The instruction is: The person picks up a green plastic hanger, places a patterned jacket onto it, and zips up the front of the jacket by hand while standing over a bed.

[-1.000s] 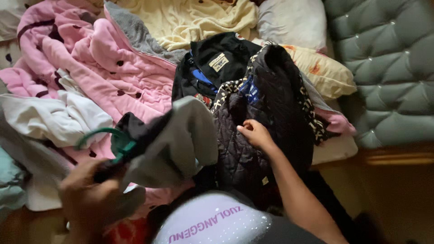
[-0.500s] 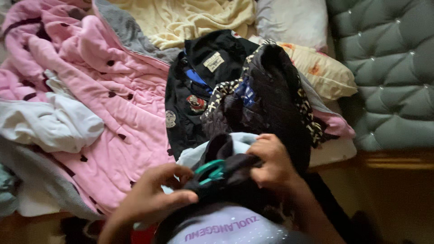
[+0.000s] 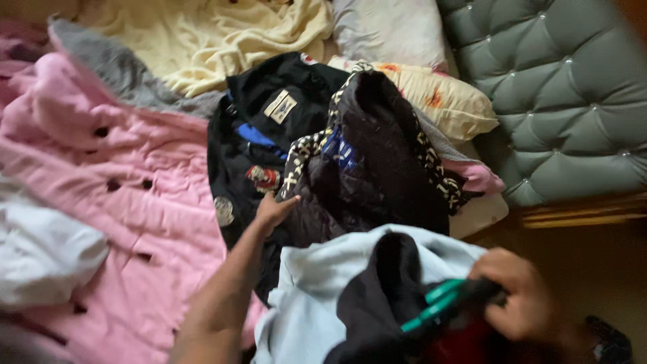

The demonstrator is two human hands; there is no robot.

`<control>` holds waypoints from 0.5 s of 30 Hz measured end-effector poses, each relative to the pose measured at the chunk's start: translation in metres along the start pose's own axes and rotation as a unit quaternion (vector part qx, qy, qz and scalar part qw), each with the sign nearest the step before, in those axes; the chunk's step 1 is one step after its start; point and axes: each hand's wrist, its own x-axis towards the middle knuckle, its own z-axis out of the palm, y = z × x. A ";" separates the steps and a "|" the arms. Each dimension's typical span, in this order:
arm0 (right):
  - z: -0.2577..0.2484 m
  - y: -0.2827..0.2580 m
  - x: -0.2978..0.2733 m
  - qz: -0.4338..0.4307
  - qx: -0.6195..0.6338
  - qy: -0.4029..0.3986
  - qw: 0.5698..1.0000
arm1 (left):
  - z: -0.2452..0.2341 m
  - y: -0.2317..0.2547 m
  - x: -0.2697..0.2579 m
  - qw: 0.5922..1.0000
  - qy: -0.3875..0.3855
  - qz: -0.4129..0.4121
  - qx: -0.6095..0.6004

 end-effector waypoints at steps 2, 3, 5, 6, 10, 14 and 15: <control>0.008 0.012 -0.020 0.071 0.029 -0.018 0.997 | 0.029 -0.004 0.021 0.999 0.029 -0.035 -0.029; 0.008 0.019 -0.029 0.074 0.027 -0.013 0.997 | 0.038 -0.004 0.029 0.993 0.063 -0.075 -0.059; 0.010 0.033 -0.037 0.052 0.035 -0.076 0.995 | 0.052 -0.002 0.033 0.987 0.060 -0.122 -0.082; 0.017 0.035 -0.040 0.053 0.033 -0.071 0.996 | 0.055 0.001 0.032 0.978 0.059 -0.174 -0.102; 0.018 0.022 -0.037 0.052 0.029 -0.002 0.998 | 0.050 0.025 0.008 0.985 -0.019 -0.172 0.002; 0.013 -0.010 -0.015 0.098 -0.003 0.010 0.995 | 0.021 0.040 -0.021 0.995 0.058 -0.060 0.053; 0.010 -0.014 -0.012 0.094 -0.004 0.014 0.995 | 0.003 0.043 -0.026 0.997 0.058 -0.021 0.037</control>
